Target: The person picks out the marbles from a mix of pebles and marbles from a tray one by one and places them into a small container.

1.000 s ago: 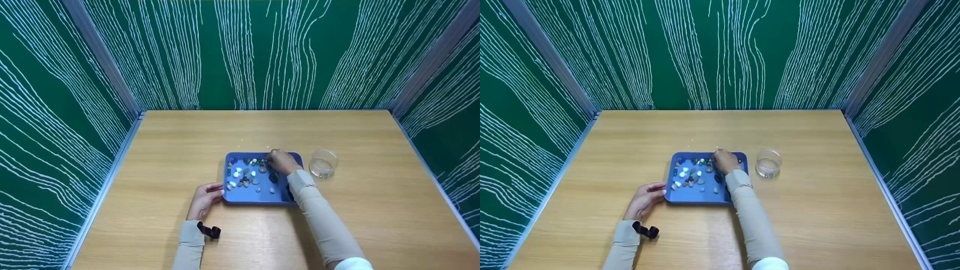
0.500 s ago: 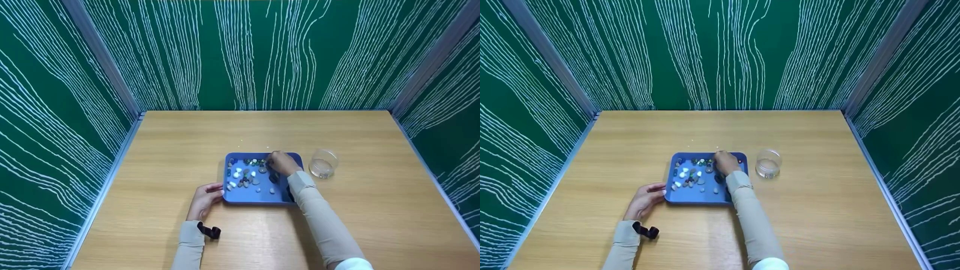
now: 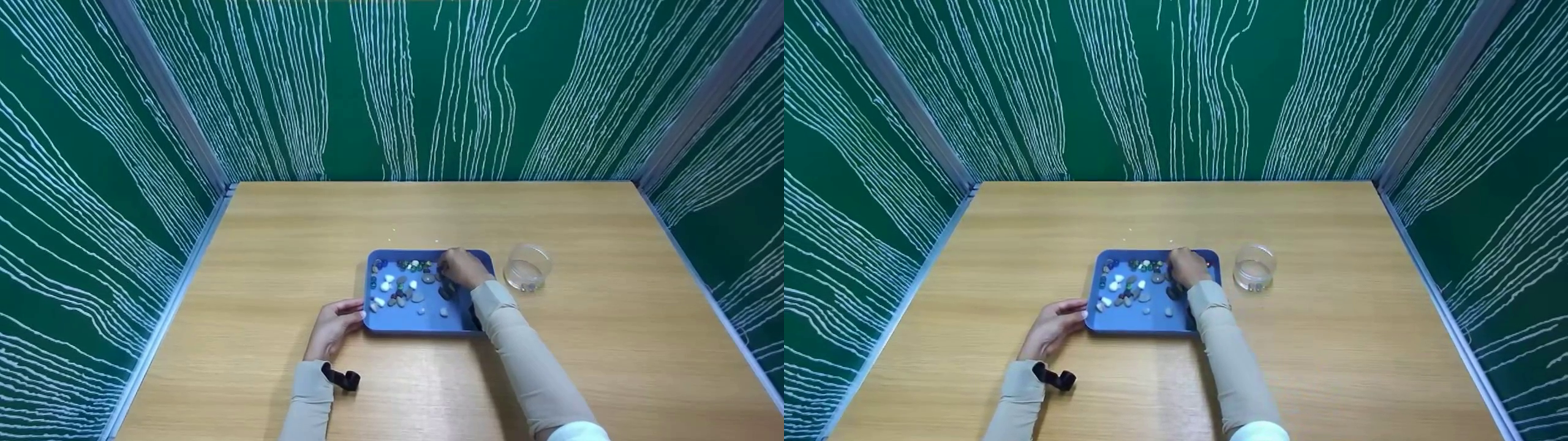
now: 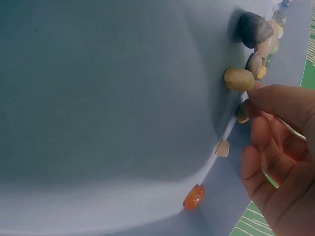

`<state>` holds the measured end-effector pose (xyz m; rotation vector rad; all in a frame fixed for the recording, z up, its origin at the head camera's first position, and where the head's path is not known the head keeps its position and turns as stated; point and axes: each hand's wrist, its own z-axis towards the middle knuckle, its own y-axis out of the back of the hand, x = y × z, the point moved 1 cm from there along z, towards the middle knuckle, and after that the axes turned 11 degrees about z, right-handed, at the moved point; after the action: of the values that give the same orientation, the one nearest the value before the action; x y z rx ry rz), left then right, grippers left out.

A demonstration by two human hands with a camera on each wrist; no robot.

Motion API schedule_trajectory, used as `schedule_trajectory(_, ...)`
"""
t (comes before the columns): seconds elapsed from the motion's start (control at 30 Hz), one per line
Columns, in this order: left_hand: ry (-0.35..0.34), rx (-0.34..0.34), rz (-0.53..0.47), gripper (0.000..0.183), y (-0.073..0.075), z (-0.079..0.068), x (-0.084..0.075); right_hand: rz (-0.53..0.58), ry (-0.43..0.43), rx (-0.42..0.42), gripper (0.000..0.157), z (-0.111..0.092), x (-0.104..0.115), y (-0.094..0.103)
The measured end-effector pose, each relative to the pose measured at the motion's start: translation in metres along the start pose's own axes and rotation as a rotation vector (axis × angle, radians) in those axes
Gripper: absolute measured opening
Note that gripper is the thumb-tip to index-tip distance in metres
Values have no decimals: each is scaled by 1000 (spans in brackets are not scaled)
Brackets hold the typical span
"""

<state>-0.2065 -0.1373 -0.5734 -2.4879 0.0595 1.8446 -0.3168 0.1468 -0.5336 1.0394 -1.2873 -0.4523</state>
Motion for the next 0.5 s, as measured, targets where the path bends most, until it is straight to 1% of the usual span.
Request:
schedule_trajectory(0.23,-13,12,15,41,1,0,0,-8,39,-22,12,-4,0,3)
schedule_trajectory(0.5,-4,16,8,42,2,-1,-1,10,31,-21,10,-5,-2,4)
